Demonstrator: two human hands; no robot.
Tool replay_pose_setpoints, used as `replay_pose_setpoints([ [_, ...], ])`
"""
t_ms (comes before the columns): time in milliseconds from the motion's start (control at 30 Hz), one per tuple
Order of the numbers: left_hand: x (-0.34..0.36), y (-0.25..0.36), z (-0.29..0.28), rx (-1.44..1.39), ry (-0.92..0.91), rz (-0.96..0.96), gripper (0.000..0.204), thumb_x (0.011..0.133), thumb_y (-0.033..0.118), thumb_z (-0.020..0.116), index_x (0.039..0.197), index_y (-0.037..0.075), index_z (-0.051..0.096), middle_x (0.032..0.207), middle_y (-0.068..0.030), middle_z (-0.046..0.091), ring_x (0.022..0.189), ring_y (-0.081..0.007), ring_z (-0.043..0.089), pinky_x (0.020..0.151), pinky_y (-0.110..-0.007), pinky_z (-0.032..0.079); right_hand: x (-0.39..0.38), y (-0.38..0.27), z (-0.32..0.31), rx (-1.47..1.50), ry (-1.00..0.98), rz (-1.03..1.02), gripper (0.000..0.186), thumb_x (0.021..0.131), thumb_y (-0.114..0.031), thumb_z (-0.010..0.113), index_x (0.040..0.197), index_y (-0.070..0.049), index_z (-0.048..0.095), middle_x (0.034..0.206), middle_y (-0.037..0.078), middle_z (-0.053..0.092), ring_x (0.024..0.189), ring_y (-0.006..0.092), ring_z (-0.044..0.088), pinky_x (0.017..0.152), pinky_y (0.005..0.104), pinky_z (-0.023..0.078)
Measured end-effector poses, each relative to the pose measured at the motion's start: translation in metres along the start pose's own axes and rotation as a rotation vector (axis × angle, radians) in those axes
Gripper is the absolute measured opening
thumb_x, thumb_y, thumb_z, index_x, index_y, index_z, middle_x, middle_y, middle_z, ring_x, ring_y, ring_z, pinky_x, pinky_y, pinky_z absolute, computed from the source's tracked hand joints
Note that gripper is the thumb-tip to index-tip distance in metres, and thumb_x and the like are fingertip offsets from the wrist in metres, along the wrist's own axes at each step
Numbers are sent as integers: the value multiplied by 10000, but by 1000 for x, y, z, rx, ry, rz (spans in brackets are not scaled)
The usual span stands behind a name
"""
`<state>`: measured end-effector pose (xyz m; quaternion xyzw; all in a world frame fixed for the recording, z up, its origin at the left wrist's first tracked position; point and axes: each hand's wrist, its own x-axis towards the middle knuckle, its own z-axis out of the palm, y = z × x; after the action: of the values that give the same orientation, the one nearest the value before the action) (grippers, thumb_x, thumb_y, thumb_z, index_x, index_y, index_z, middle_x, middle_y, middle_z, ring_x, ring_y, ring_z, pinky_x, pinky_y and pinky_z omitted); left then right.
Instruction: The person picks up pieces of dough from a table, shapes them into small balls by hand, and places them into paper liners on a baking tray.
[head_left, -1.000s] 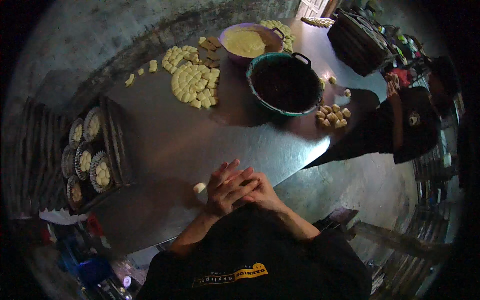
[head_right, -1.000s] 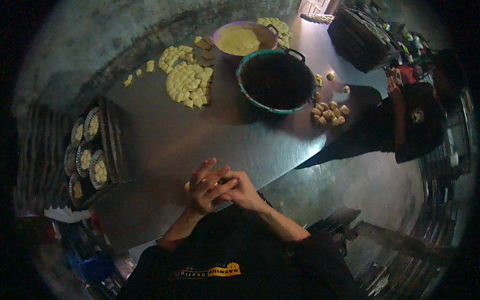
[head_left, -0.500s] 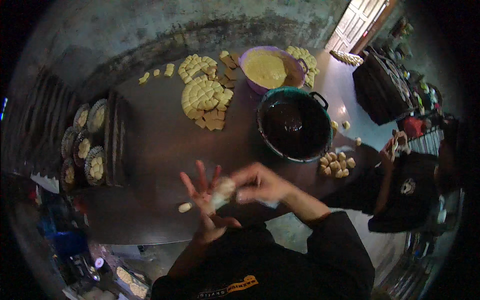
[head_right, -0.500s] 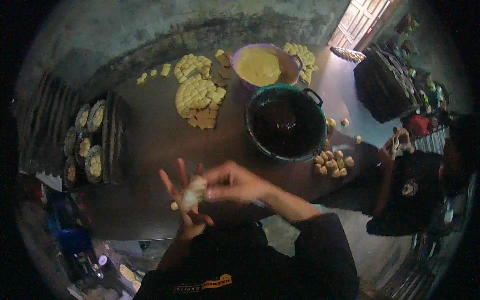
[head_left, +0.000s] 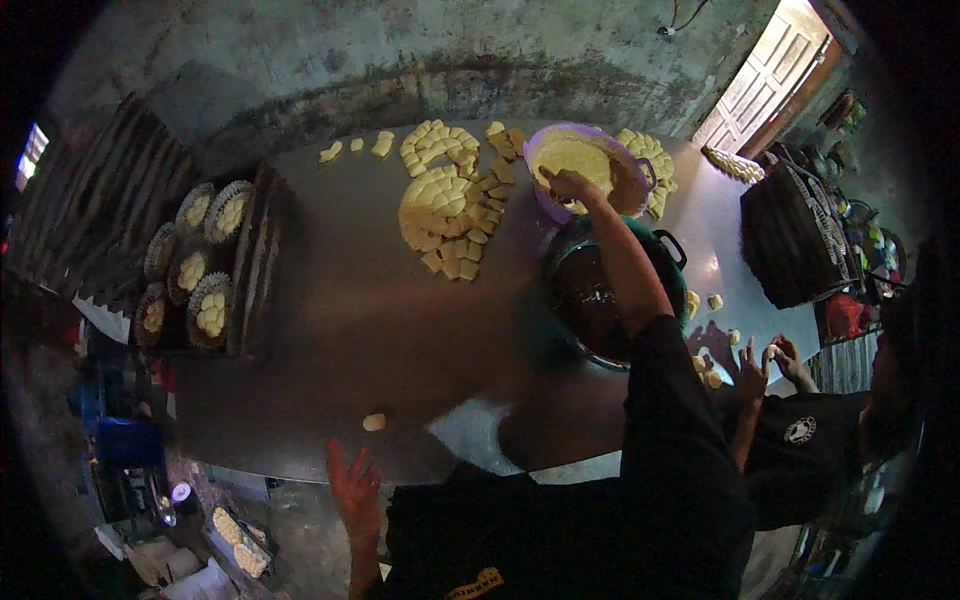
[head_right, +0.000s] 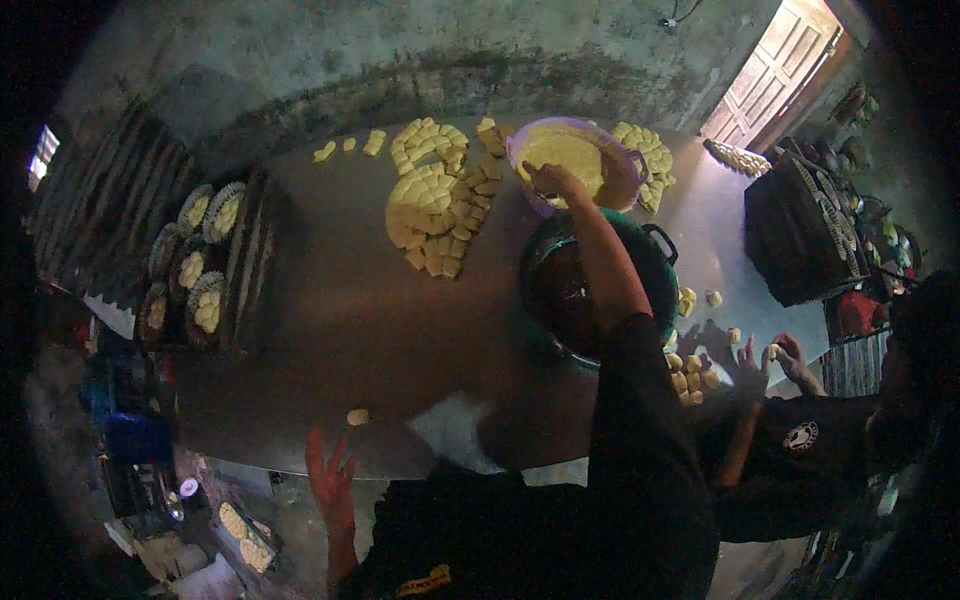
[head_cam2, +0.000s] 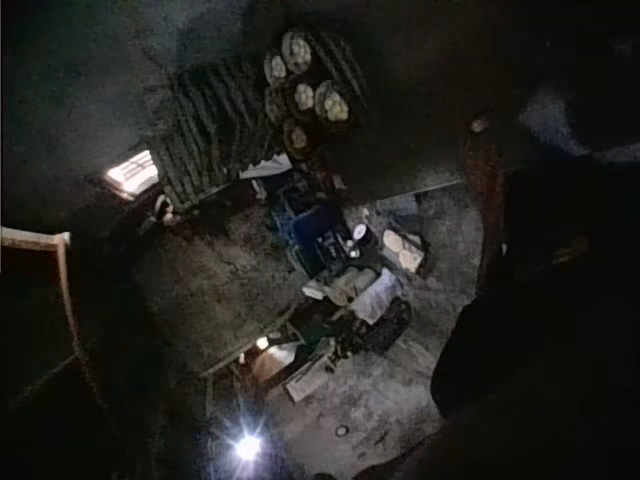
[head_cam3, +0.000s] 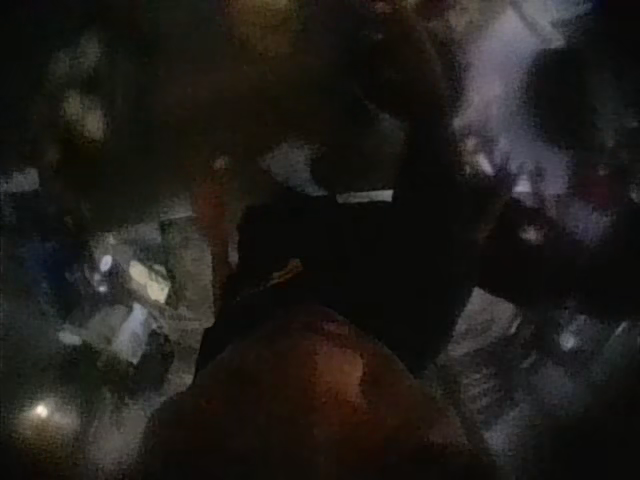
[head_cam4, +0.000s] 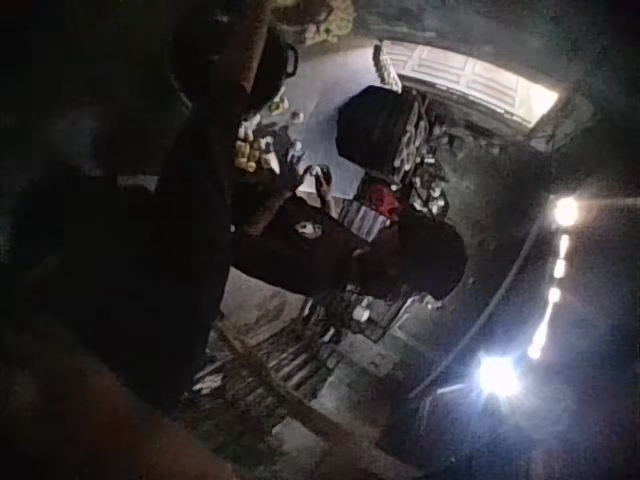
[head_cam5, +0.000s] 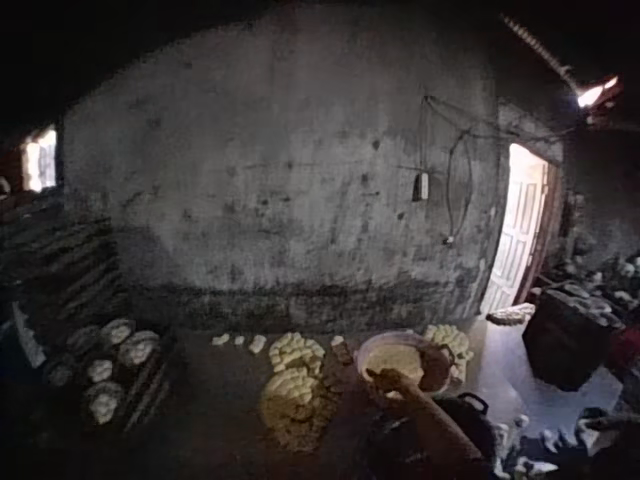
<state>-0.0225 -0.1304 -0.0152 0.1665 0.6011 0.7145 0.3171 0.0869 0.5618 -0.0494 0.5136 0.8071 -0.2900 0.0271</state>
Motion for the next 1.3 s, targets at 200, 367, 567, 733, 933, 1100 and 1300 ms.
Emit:
replay_pose_setpoints([
  [200,-10,-2,-44,109,131,-71,827,853,-2,669,1548,98,233,1603,-83,228,1299,-316,486,995,-387,472,2,22,-20,-434,302,-396,542,988,-469,391,1230,-36,612,917,285,678,857,441,668,771,509,518],
  [367,25,12,-33,30,-24,-1,687,874,31,669,1485,69,358,1556,-114,320,1259,-286,532,1047,-392,432,-29,-5,-17,-377,380,-357,408,1000,-328,386,1206,-80,635,957,265,673,849,436,653,722,496,514],
  [567,71,50,-1,33,-293,5,465,954,70,593,1392,-10,460,1418,-155,505,1192,-226,591,1006,-376,475,-130,-89,15,257,268,-453,432,1013,-369,433,1151,-26,657,1061,219,677,951,352,640,859,448,483],
  [733,82,31,5,-177,-414,-125,438,1047,253,443,1390,-19,447,1403,-133,507,1198,-236,575,1003,-379,478,-324,-222,103,727,-329,-236,396,1000,-341,526,1087,14,678,961,72,665,919,167,594,850,320,466],
  [933,86,4,-31,-393,-512,-163,402,1052,280,450,1329,-4,510,1296,-103,549,1175,-224,559,987,-355,484,-417,-247,199,1079,-617,-184,477,1008,-406,525,1126,36,659,1076,104,675,1017,187,609,942,339,449],
  [1100,85,-17,-57,84,-403,-135,304,1025,206,515,1279,49,575,1302,-84,553,1202,-182,537,994,-336,446,-433,-261,202,563,-260,-232,251,968,-171,599,1142,3,646,1134,155,672,1067,227,616,993,365,440],
  [1300,84,-13,-30,120,-438,87,305,982,78,572,1282,25,555,1300,-130,529,1197,-224,561,1012,-330,465,-442,-250,242,-26,211,-579,467,875,4,601,1335,-65,552,1271,168,610,1097,355,575,1011,396,451],
])
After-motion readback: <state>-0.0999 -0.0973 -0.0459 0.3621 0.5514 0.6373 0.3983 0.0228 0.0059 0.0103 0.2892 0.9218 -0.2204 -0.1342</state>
